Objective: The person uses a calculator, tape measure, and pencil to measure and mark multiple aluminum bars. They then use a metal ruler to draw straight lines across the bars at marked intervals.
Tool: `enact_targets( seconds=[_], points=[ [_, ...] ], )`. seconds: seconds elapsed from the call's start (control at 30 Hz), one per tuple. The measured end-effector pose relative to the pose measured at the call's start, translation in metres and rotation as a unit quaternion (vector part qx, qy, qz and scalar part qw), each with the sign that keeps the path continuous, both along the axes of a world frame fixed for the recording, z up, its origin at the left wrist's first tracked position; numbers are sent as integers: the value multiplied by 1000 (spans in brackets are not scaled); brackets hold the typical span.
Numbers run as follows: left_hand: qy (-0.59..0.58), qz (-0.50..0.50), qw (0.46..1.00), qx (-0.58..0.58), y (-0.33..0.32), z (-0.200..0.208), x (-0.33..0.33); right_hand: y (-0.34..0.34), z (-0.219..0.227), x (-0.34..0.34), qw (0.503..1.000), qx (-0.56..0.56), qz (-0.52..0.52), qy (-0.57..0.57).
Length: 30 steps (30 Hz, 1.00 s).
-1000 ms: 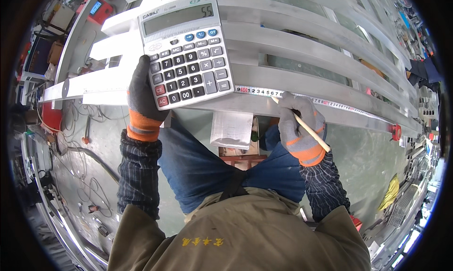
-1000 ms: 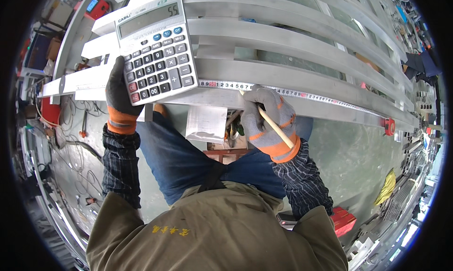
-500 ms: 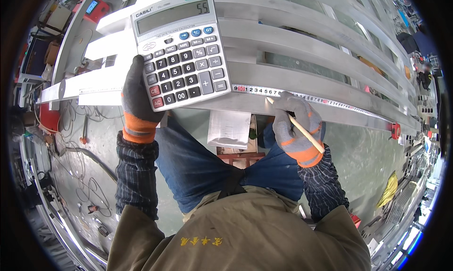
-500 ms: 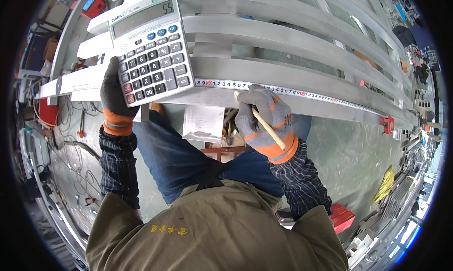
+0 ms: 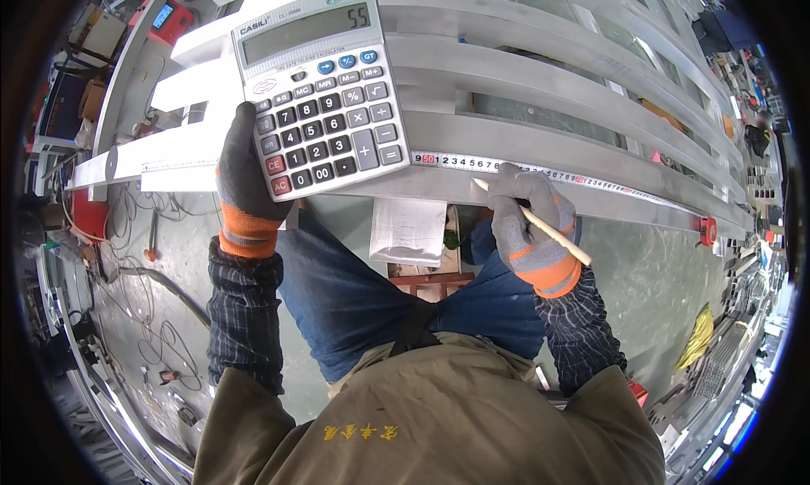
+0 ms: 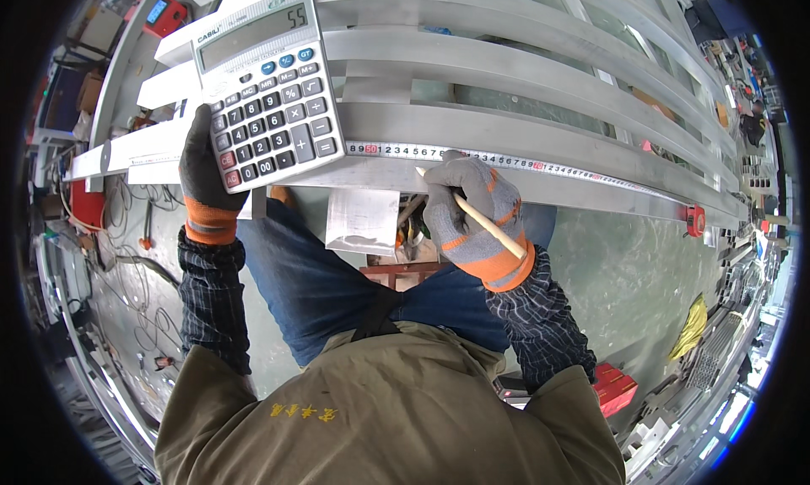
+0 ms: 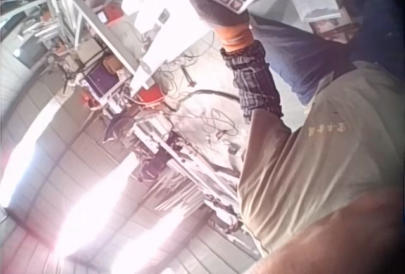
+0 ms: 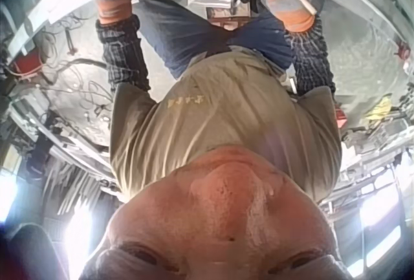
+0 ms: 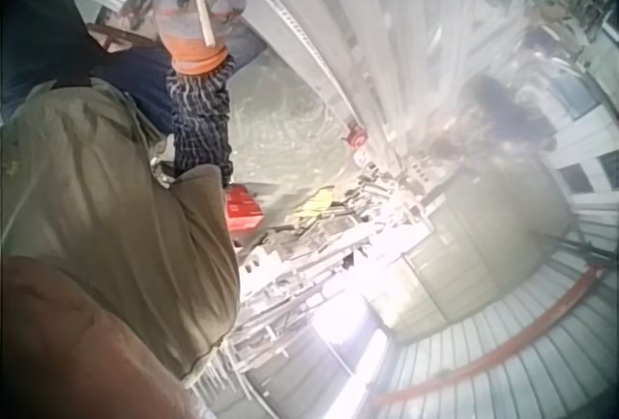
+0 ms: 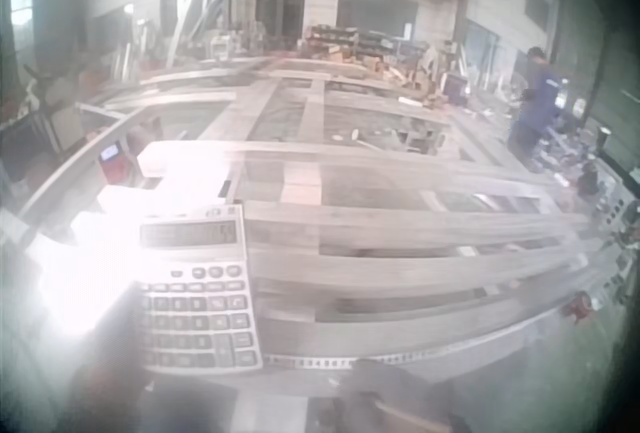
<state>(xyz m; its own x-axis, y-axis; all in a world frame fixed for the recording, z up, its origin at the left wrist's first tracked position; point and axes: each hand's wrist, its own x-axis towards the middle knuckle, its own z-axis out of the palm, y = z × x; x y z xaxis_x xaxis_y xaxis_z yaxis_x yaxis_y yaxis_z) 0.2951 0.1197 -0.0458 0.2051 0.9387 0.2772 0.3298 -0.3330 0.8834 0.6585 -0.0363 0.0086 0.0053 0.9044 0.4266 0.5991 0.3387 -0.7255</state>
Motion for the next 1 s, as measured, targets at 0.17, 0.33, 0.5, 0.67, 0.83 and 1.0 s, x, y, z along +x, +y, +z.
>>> enact_targets(
  seconds=[0.17, 0.33, 0.5, 0.67, 0.83, 1.0],
  points=[
    [-141, 29, 984, -103, 4, 1, 5, 2, 4, -5, 999, 23, -16, -31],
    [-45, -1, 999, -15, -3, 3, 3, 3, 12, -3, 997, 46, -10, -63],
    [-325, -31, 925, -194, -12, 39, 34, -3, 17, -8, 985, 39, -92, 140],
    [-493, -84, 802, -327, -14, 57, 41, 19, 42, -32, 959, -83, -28, 269],
    [-208, -12, 970, -124, -10, 40, 43, 46, 27, -72, 955, -118, 5, 272],
    [-151, -2, 985, -79, -11, 34, 43, 54, 39, -79, 944, -236, 10, 232]
  ],
)
